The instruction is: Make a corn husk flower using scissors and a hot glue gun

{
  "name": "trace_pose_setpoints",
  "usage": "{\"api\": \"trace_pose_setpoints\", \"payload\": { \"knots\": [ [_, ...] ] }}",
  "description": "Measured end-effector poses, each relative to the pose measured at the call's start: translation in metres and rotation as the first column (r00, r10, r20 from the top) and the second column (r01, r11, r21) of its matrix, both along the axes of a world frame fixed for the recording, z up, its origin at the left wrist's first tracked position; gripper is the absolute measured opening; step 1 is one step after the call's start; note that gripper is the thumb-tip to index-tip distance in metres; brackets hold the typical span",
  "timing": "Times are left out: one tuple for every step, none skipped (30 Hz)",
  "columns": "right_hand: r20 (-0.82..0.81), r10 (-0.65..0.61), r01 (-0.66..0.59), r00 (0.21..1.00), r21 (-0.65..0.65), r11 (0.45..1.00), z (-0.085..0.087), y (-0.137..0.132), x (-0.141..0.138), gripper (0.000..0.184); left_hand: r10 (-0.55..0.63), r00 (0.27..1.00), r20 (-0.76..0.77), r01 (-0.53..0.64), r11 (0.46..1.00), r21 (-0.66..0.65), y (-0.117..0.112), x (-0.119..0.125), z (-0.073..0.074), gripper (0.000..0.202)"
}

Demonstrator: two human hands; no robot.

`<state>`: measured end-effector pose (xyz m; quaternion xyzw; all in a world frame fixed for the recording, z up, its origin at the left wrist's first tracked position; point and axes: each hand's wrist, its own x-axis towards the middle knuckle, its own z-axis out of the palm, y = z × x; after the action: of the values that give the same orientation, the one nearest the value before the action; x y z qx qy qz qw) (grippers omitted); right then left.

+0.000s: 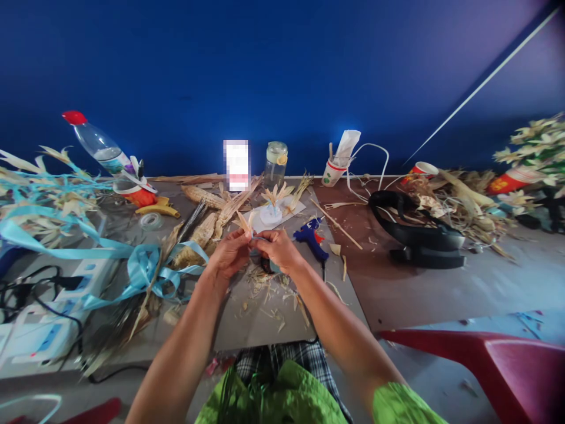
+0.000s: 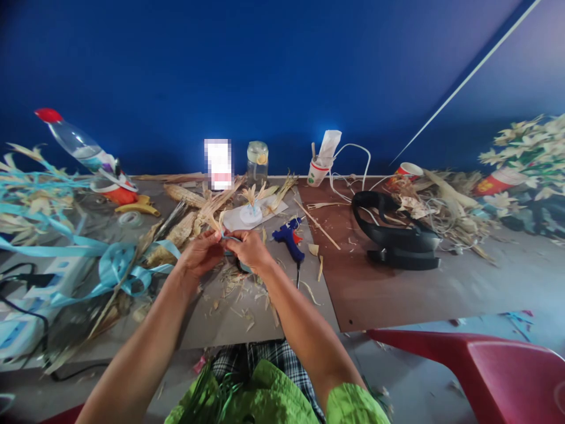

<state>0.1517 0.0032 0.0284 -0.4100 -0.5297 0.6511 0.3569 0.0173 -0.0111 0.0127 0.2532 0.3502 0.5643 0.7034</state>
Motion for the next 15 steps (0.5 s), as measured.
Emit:
{"api": "trace_pose_setpoints", "payload": {
  "knots": [
    [0.060,-0.029,0.025,0.998,0.081,0.996,-0.0009,-0.0003,-0.0005,0.023,0.027,0.999,-0.018,-0.027,1.000,0.000,0.0002,0.0008,0.0000,0.019],
    [0.111,-0.052,0.034,0.992,0.159,0.987,-0.0016,-0.0004,-0.0006,0.022,0.052,0.998,-0.032,-0.052,0.999,0.003,0.0001,0.0016,0.0004,0.018],
    [0.143,-0.064,0.032,0.988,0.217,0.976,-0.0017,-0.0005,-0.0004,0.021,0.067,0.997,-0.038,-0.067,0.998,0.008,-0.0002,0.0022,0.0011,0.018],
    [0.150,-0.063,0.025,0.987,0.241,0.970,-0.0015,-0.0004,0.0001,0.021,0.066,0.997,-0.032,-0.066,0.998,0.015,-0.0008,0.0024,0.0020,0.018],
    [0.136,-0.050,0.018,0.989,0.227,0.974,-0.0008,-0.0003,0.0007,0.021,0.047,0.999,-0.013,-0.047,0.999,0.025,-0.0016,0.0021,0.0029,0.019],
    [0.107,-0.029,0.009,0.994,0.182,0.983,0.0002,-0.0001,0.0015,0.022,0.013,1.000,0.014,-0.013,0.999,0.040,-0.0026,0.0015,0.0039,0.020],
    [0.071,-0.009,0.000,0.997,0.122,0.993,0.0014,0.0001,0.0024,0.023,-0.026,0.999,0.040,0.023,0.998,0.055,-0.0037,0.0005,0.0046,0.021],
    [0.035,0.007,-0.009,0.999,0.056,0.998,0.0026,0.0004,0.0032,0.024,-0.057,0.997,0.058,0.054,0.996,0.067,-0.0047,-0.0006,0.0050,0.023],
    [0.005,0.020,-0.020,1.000,-0.003,1.000,0.0037,0.0006,0.0041,0.025,-0.076,0.995,0.064,0.072,0.995,0.072,-0.0056,-0.0017,0.0050,0.024],
    [-0.019,0.036,-0.037,0.999,-0.048,0.998,0.0046,0.0009,0.0049,0.026,-0.081,0.995,0.058,0.077,0.995,0.069,-0.0062,-0.0027,0.0046,0.023],
    [-0.039,0.051,-0.054,0.998,-0.079,0.995,0.0051,0.0011,0.0055,0.027,-0.072,0.996,0.045,0.070,0.996,0.059,-0.0065,-0.0035,0.0038,0.020],
    [-0.058,0.066,-0.072,0.996,-0.100,0.992,0.0054,0.0013,0.0060,0.028,-0.058,0.998,0.027,0.057,0.997,0.044,-0.0064,-0.0040,0.0029,0.017],
    [-0.073,0.081,-0.089,0.994,-0.115,0.989,0.0055,0.0015,0.0063,0.029,-0.043,0.999,0.012,0.043,0.999,0.030,-0.0060,-0.0041,0.0018,0.015],
    [-0.080,0.096,-0.105,0.992,-0.124,0.987,0.0052,0.0017,0.0064,0.029,-0.030,1.000,-0.001,0.030,0.999,0.018,-0.0054,-0.0041,0.0008,0.014],
    [-0.075,0.104,-0.113,0.992,-0.124,0.986,0.0048,0.0019,0.0064,0.029,-0.018,1.000,-0.012,0.018,1.000,0.011,-0.0046,-0.0039,0.0000,0.014]
  ]
}}
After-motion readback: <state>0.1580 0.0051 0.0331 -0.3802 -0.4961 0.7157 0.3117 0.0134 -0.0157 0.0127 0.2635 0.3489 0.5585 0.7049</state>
